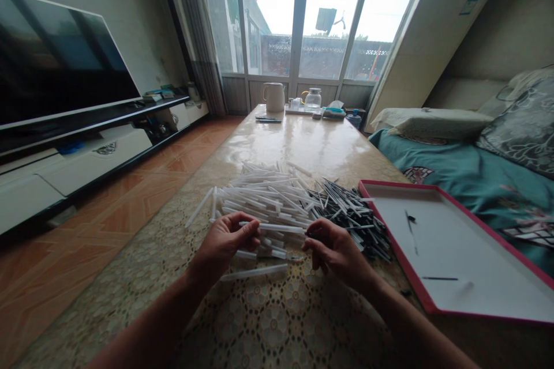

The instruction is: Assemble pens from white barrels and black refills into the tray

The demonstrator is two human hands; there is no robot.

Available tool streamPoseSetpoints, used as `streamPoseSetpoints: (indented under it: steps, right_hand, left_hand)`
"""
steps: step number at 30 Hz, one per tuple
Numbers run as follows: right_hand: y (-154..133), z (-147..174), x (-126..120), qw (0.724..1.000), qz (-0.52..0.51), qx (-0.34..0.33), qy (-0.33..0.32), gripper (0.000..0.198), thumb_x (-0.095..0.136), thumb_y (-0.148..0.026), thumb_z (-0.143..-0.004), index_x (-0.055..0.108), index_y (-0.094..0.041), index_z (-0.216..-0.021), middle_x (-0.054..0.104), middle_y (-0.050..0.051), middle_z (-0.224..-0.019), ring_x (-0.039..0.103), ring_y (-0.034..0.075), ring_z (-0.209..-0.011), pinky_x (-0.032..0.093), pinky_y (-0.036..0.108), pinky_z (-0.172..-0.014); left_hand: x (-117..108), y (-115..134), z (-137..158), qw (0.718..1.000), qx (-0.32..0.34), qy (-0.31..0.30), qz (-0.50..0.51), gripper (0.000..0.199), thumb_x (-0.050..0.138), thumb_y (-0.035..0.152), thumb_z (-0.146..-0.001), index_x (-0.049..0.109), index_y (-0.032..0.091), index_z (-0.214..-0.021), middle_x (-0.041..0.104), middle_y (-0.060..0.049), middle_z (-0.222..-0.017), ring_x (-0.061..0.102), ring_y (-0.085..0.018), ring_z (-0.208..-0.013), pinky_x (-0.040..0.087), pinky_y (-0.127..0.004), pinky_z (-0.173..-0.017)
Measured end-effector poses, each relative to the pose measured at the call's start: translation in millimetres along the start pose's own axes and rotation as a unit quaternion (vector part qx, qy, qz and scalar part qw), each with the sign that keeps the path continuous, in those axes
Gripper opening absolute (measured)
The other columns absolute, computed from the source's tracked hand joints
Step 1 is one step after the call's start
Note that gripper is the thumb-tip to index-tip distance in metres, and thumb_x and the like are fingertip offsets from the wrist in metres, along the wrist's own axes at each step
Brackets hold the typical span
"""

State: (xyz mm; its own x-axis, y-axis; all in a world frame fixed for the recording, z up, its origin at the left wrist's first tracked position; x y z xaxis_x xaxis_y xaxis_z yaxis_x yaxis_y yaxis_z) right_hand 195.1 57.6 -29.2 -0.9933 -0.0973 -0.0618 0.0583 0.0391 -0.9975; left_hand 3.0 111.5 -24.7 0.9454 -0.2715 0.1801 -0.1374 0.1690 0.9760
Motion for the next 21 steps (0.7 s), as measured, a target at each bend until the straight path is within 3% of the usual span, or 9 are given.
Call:
streamPoseSetpoints:
  steps: [3,7,12,14,17,19,21]
  right_hand:
    - [1,0,4,0.999,-0.031,0.021,-0.011,0.037,0.068,-0.049,-0.076,0.053,-0.018,-0.088,0.063,-0.002,-0.069,0.048,0.005,-0.038,0.032,0.016,-0.033]
    - [-3,-1,-3,1.0,-0.005,-0.007,0.006,0.033,0.064,-0.05,-0.08,0.055,-0.018,-0.081,0.063,-0.001,-0.067,0.045,0.005,-0.038,0.032,0.017,-0.034]
    - [-24,2,-42,0.982,0.13,-0.082,0.107,0.025,0.061,-0.043,-0.084,0.059,-0.018,-0.083,0.063,0.001,-0.068,0.053,0.011,-0.051,0.043,0.023,-0.048]
    - [-35,7,-63,0.953,0.211,-0.115,0.182,0.024,0.058,-0.042,-0.086,0.06,-0.018,-0.085,0.064,0.003,-0.07,0.055,0.014,-0.055,0.044,0.025,-0.052]
    - [-47,18,-90,0.877,0.344,-0.136,0.308,0.024,0.052,-0.04,-0.09,0.062,-0.018,-0.087,0.066,0.005,-0.072,0.056,0.017,-0.057,0.043,0.029,-0.056]
    - [-52,22,-95,0.816,0.43,-0.149,0.356,0.025,0.049,-0.038,-0.091,0.063,-0.017,-0.091,0.068,0.008,-0.078,0.06,0.021,-0.066,0.044,0.033,-0.063]
    - [-55,22,-90,0.769,0.494,-0.176,0.365,0.028,0.049,-0.038,-0.091,0.063,-0.016,-0.099,0.069,0.013,-0.093,0.061,0.028,-0.086,0.044,0.039,-0.076]
  left_hand:
    - [5,-2,1,1.0,-0.005,-0.02,0.002,0.026,0.081,0.033,-0.066,0.066,0.014,-0.074,0.068,0.0,-0.061,0.062,-0.01,-0.05,0.049,-0.019,-0.048]
    - [2,0,2,1.0,0.002,-0.011,-0.003,0.025,0.081,0.033,-0.067,0.067,0.014,-0.075,0.069,-0.001,-0.062,0.063,-0.011,-0.05,0.05,-0.02,-0.049]
    - [-23,10,0,0.995,0.012,0.078,0.054,0.029,0.085,0.028,-0.059,0.065,0.013,-0.075,0.069,0.0,-0.061,0.064,-0.011,-0.051,0.052,-0.019,-0.051]
    - [-39,16,2,0.984,0.038,0.144,0.098,0.032,0.086,0.026,-0.056,0.065,0.013,-0.076,0.07,0.001,-0.062,0.064,-0.01,-0.051,0.053,-0.018,-0.053]
    - [-47,25,7,0.973,0.077,0.188,0.104,0.031,0.085,0.025,-0.057,0.065,0.014,-0.077,0.069,0.003,-0.062,0.064,-0.01,-0.053,0.053,-0.019,-0.055]
    - [-37,30,8,0.982,0.098,0.156,0.044,0.027,0.083,0.027,-0.062,0.067,0.014,-0.08,0.07,0.002,-0.064,0.065,-0.012,-0.055,0.054,-0.021,-0.056]
    - [-18,33,9,0.987,0.119,0.096,-0.039,0.025,0.079,0.027,-0.067,0.07,0.015,-0.086,0.072,-0.001,-0.068,0.067,-0.015,-0.06,0.055,-0.025,-0.059]
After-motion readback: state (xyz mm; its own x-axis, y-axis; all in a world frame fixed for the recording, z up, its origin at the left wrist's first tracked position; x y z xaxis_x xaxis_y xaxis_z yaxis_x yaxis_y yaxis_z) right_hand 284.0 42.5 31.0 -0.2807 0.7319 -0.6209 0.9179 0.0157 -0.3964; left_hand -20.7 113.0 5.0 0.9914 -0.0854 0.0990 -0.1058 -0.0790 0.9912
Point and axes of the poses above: each hand's wrist, its own z-axis away from the middle knuckle, its own x-axis out of the palm, y = z × x, the point moved 10 cm from there along -z, towards the middle knuckle
